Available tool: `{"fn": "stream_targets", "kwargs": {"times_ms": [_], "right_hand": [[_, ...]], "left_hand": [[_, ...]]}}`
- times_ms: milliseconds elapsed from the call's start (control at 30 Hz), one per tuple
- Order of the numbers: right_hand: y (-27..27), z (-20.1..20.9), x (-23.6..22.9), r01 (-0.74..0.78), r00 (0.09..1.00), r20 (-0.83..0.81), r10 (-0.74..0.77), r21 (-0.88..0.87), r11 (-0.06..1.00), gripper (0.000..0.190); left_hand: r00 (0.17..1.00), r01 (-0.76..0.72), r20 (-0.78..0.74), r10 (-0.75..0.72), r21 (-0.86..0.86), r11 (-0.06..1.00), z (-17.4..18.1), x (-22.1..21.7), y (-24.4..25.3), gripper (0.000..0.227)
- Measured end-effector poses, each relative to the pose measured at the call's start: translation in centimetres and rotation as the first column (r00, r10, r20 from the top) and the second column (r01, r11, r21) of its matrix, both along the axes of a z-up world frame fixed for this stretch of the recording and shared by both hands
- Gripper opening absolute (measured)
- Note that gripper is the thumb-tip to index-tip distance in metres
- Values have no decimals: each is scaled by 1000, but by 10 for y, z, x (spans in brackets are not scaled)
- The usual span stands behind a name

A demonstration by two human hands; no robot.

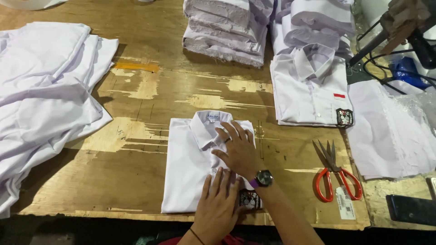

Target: Folding a white collared shirt on a wooden workbench in a garment factory environment.

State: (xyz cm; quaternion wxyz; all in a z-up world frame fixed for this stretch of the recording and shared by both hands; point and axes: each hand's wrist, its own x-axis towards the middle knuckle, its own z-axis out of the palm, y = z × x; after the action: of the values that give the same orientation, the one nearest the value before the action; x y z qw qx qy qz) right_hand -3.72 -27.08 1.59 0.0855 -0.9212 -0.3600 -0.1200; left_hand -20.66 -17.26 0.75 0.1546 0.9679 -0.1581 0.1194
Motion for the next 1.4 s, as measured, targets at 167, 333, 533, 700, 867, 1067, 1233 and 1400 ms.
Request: {"fn": "stream_targets", "kwargs": {"times_ms": [167, 333, 533, 700, 867, 1067, 1233, 1400], "right_hand": [[10, -11, 26, -79, 990, -109, 90, 103, 992, 62], [12, -7, 29, -36, 985, -164, 46, 62, 997, 64], [-5, 41, 6, 70, 829, -555, 65, 218, 974, 81], [-23, 46, -64, 441, 754, -601, -264, 167, 882, 81], [-31, -14, -66, 376, 868, -342, -361, -23, 926, 76], [-18, 10, -31, 396, 834, -417, -363, -7, 918, 61], [-1, -11, 9, 367, 867, -369, -336, 16, 930, 54], [0, -16, 10, 394, 855, -330, -401, -93, 915, 57]], "left_hand": [[997, -13, 78, 9, 48, 999, -6, 4, 5, 73], [995, -63, 93, 47, 178, 982, -15, 1, 0, 74], [998, 4, -63, -13, -140, 990, 24, 11, 15, 57], [990, -124, 50, 129, -98, 987, 26, 31, 42, 56], [971, -232, 82, 226, 74, 970, -4, 33, 44, 70], [964, -262, -62, 259, -65, 963, 18, 67, 76, 64], [875, -454, -164, 455, 44, 890, 15, 112, 107, 71], [836, -474, -238, 495, 141, 869, 0, 120, 116, 88]]}}
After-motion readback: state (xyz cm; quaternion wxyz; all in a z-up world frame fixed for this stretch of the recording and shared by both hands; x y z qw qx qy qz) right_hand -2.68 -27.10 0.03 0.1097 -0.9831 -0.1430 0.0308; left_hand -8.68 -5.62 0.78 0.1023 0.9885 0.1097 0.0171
